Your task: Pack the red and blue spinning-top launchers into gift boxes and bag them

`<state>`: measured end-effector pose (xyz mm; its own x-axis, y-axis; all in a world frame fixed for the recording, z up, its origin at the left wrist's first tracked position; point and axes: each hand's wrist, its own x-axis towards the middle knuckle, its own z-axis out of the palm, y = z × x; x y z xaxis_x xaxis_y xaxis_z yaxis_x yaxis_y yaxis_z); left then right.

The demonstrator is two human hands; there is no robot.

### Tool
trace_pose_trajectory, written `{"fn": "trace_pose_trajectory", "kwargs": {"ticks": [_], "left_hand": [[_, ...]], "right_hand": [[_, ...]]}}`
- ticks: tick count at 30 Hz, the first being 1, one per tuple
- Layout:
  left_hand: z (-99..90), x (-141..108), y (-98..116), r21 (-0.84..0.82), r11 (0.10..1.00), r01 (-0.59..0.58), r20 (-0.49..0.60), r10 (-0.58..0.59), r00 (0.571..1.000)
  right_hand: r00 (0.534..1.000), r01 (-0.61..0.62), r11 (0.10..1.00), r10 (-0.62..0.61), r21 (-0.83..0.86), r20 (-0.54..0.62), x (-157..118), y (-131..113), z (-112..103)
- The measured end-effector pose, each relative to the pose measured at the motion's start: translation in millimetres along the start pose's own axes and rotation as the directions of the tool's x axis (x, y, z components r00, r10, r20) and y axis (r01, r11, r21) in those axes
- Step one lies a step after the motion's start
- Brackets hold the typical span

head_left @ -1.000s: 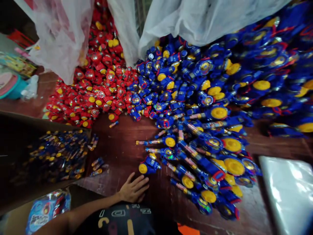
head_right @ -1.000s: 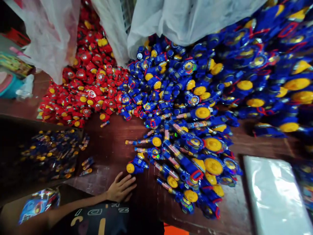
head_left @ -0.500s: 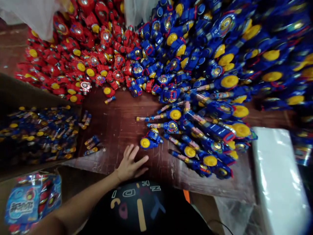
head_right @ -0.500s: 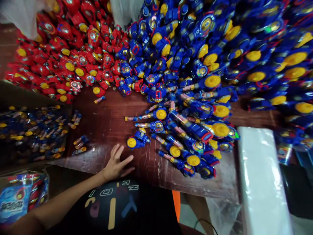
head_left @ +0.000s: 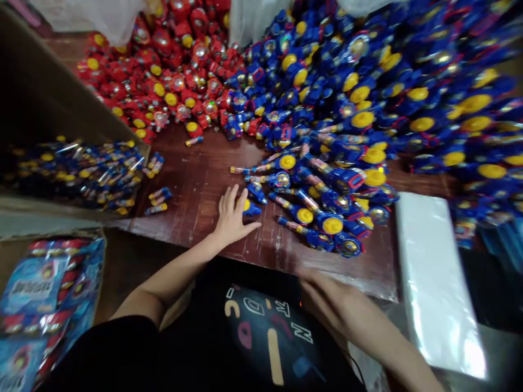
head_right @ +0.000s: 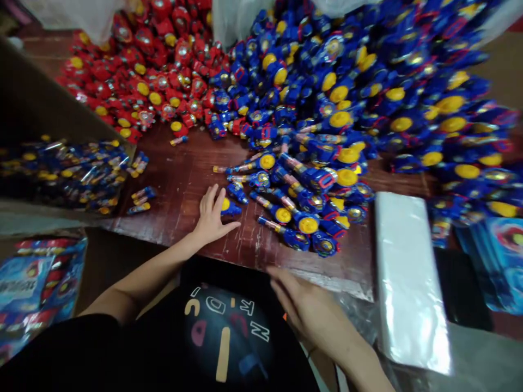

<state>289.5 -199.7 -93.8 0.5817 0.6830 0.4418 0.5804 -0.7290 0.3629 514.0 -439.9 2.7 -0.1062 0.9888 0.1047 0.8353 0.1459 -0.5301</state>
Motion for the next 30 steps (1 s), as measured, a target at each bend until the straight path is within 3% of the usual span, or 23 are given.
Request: {"fn": "trace_pose_trajectory", "kwargs": {"ticks": [2, 4, 6, 8, 10, 12, 14, 16, 20, 23, 25, 27, 30], "left_hand": [[-18.1, -15, -2, 0.094, 0.993, 0.074, -0.065, -0.068, 0.996], [-46.6, -28, -21, 0.236, 0.944, 0.230, -0.104, -0.211, 0.972], [-83.3, -41, -52, 0.365, 0.837, 0.409, -0.137, -0.386, 0.912], [-119.8, -55, -88, 0.422, 0.751, 0.508, -0.150, -0.495, 0.856], [-145.8, -69, -118, 0.422, 0.737, 0.528, -0.132, -0.527, 0.840], [-157.6, -80, -139, 0.396, 0.754, 0.524, -0.099, -0.532, 0.841], [-158.4, -89, -148, 0.353, 0.778, 0.520, -0.088, -0.525, 0.846], [-154.1, -95, -147, 0.296, 0.808, 0.509, -0.091, -0.507, 0.857], [-147.5, -111, -133, 0.134, 0.885, 0.447, -0.101, -0.436, 0.894], [-148.5, -126, -118, 0.003, 0.916, 0.401, -0.147, -0.396, 0.906], [-148.5, -133, -104, -0.111, 0.918, 0.382, -0.152, -0.395, 0.906], [-144.7, -133, -85, -0.319, 0.864, 0.390, -0.068, -0.431, 0.900], [-132.2, -118, -50, -0.599, 0.675, 0.431, 0.177, -0.413, 0.893]], "right_hand": [[0.982, 0.153, 0.972, -0.169, -0.176, -0.082, 50, 6, -8], [0.946, 0.256, 0.894, -0.310, -0.368, -0.093, 116, 11, -4], [0.905, 0.390, 0.781, -0.423, -0.488, 0.046, 181, 17, 5], [0.844, 0.523, 0.664, -0.490, -0.534, 0.216, 233, 28, 12], [0.780, 0.623, 0.579, -0.506, -0.526, 0.367, 266, 42, 14], [0.717, 0.697, 0.523, -0.490, -0.491, 0.496, 285, 52, 14], [0.667, 0.743, 0.479, -0.477, -0.467, 0.573, 294, 56, 14], [0.650, 0.759, 0.463, -0.482, -0.459, 0.588, 298, 55, 17], [0.673, 0.735, 0.505, -0.454, -0.453, 0.584, 302, 53, 26], [0.706, 0.702, 0.513, -0.411, -0.493, 0.577, 301, 53, 16], [0.775, 0.631, 0.558, -0.418, -0.539, 0.475, 292, 48, 1], [0.837, 0.541, 0.674, -0.487, -0.503, 0.247, 274, 34, -10], [0.817, 0.518, 0.820, -0.558, -0.243, -0.145, 233, 4, -6]]}}
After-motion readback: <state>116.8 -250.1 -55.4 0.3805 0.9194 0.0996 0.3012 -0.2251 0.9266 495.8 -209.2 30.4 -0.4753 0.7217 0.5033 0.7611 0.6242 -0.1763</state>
